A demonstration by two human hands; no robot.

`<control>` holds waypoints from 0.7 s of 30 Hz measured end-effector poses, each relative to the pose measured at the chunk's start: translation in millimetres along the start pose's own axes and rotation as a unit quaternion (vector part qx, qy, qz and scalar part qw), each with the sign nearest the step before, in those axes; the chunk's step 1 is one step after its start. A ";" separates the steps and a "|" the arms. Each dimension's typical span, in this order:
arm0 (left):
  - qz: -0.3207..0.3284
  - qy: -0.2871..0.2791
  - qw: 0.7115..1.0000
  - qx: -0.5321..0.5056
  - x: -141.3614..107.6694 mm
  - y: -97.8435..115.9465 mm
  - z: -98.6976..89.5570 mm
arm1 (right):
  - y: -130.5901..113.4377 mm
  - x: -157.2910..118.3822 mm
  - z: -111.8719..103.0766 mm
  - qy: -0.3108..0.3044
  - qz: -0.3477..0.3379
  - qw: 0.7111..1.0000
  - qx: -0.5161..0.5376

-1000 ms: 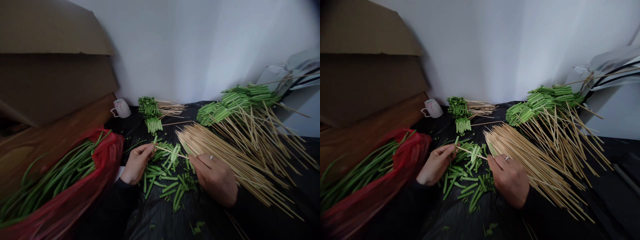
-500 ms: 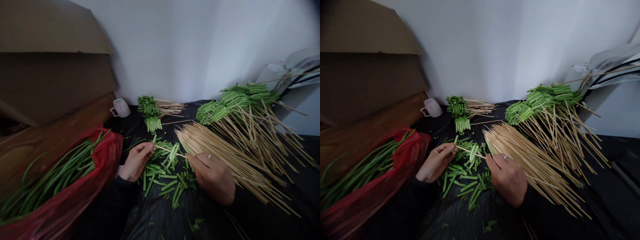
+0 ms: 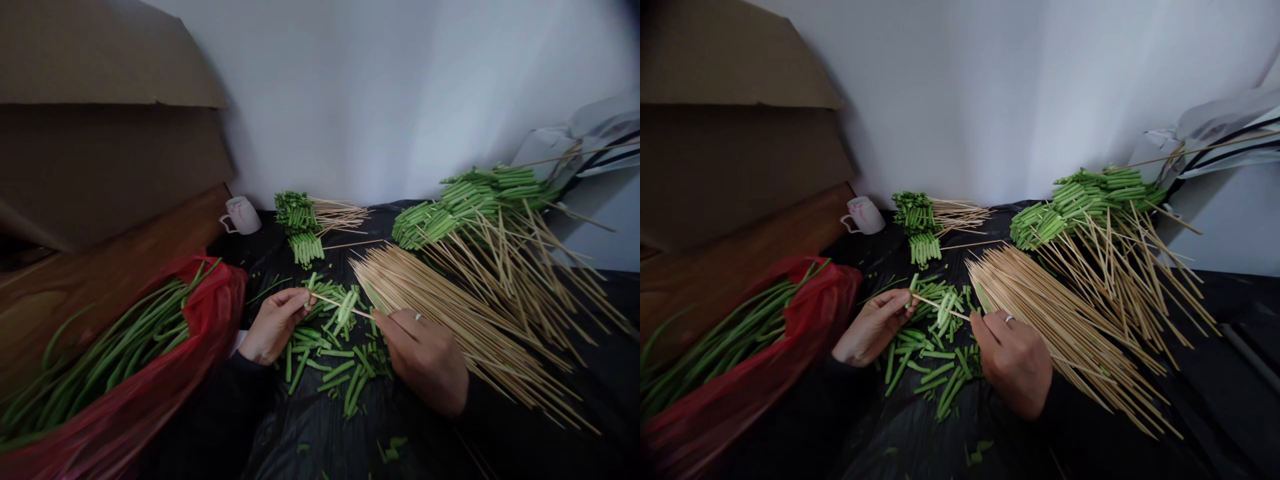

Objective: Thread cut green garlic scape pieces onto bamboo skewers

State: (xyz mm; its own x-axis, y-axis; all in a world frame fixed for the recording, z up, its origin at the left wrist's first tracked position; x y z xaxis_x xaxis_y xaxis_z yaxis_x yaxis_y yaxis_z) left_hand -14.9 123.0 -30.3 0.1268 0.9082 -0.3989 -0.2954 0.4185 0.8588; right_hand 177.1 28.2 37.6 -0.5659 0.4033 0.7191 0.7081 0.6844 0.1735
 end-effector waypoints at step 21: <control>0.017 -0.026 0.996 0.084 -7.9 -3.9 21.6 | -8.1 2.2 0.2 0.003 -0.014 1.000 0.017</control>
State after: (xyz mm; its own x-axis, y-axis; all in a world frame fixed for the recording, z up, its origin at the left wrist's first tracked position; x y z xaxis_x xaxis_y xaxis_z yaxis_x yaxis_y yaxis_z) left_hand 5.7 114.3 -23.6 0.1688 0.9197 -0.3546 -0.1383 0.3783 0.9153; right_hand 170.0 23.7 37.7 -0.5825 0.3805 0.7183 0.6778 0.7152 0.1708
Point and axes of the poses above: each hand's wrist, its own x-axis towards the middle knuckle, its own z-axis out of the palm, y = z × x, the point moved 10 cm from there along x, towards the middle knuckle, and after that the axes turned 13 degrees about -z, right-handed, at the moved point
